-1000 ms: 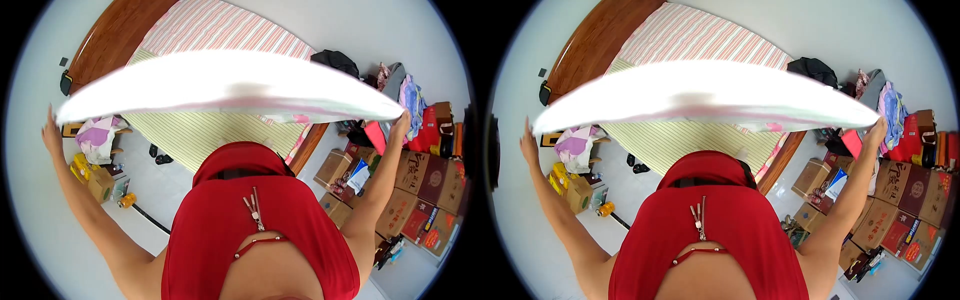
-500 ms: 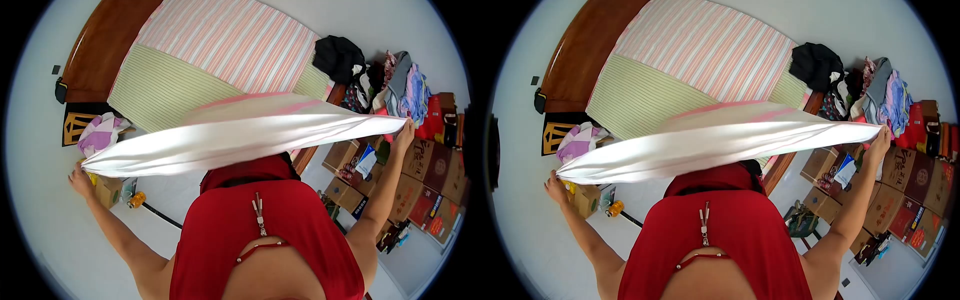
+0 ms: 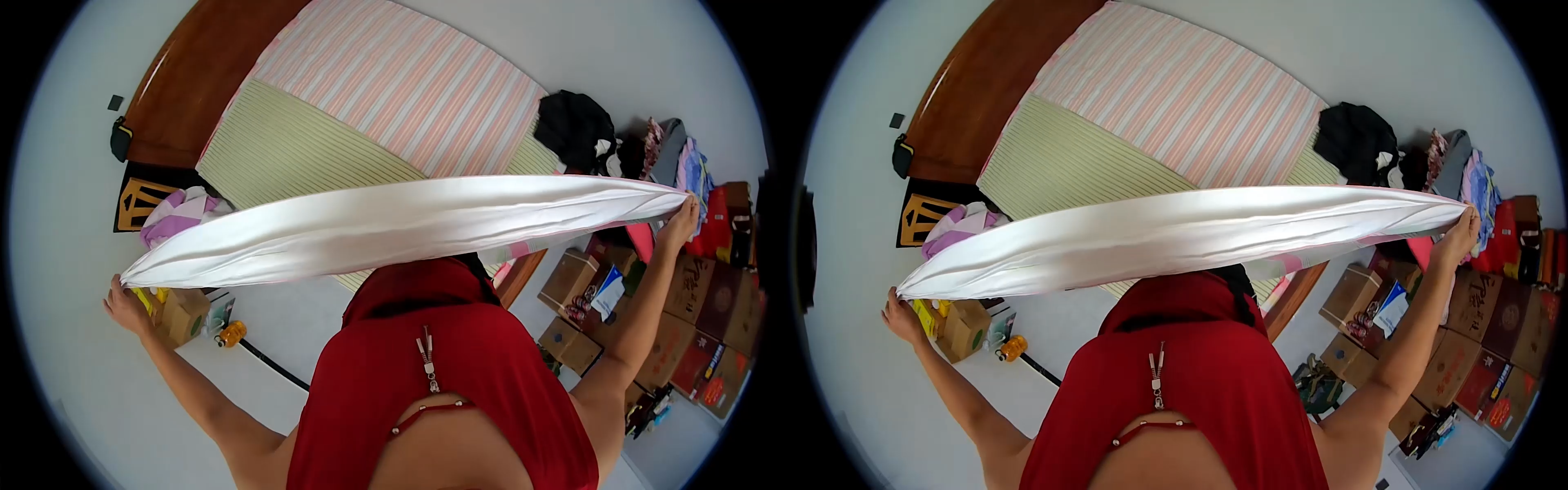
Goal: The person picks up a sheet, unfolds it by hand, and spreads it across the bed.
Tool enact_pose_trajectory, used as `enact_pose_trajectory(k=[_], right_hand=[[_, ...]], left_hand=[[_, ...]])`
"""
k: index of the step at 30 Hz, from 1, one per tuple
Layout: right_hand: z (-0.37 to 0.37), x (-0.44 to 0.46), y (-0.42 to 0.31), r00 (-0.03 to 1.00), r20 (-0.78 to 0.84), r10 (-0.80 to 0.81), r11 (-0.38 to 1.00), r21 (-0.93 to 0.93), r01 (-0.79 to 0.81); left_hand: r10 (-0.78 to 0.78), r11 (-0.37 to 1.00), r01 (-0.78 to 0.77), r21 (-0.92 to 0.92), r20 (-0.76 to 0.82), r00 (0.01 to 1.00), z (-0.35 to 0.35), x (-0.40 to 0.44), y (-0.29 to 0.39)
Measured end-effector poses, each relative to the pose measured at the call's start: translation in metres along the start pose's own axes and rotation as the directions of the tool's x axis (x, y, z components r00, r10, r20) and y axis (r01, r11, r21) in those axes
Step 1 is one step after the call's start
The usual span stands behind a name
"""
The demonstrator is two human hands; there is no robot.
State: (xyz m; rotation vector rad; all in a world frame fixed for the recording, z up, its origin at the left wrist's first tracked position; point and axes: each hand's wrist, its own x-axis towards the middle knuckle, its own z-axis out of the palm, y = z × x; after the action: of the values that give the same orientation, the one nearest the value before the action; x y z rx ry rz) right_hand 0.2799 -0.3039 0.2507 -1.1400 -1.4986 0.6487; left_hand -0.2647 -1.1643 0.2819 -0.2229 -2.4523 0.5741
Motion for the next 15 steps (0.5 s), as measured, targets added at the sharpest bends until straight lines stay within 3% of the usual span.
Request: enact_pose_trajectory(k=[6,9,12,13,15], right_hand=[[0.065,0.011,-0.032,0.997,-0.07,-0.036,0.998,0.054,0.04],[0.09,0.03,-0.027,0.997,-0.077,-0.023,0.99,0.139,0.034],[0.13,0.039,-0.028,0.999,-0.043,-0.009,0.984,0.178,0.016],[0.149,0.04,-0.026,1.0,-0.021,-0.008,0.986,0.169,0.011],[0.195,0.041,-0.018,0.998,0.008,-0.057,0.979,0.199,0.054]], left_hand=[[-0.033,0.999,0.034,0.015,-0.099,0.995,0.002,0.039,-0.014],[-0.245,0.967,0.237,-0.092,-0.09,0.965,0.004,0.061,-0.021],[-0.319,0.944,0.309,-0.111,-0.075,0.945,0.005,0.086,-0.009],[-0.291,0.956,0.284,-0.071,-0.117,0.95,0.012,0.093,-0.002],[-0.219,0.976,0.218,-0.02,-0.057,0.974,0.033,0.109,0.007]])
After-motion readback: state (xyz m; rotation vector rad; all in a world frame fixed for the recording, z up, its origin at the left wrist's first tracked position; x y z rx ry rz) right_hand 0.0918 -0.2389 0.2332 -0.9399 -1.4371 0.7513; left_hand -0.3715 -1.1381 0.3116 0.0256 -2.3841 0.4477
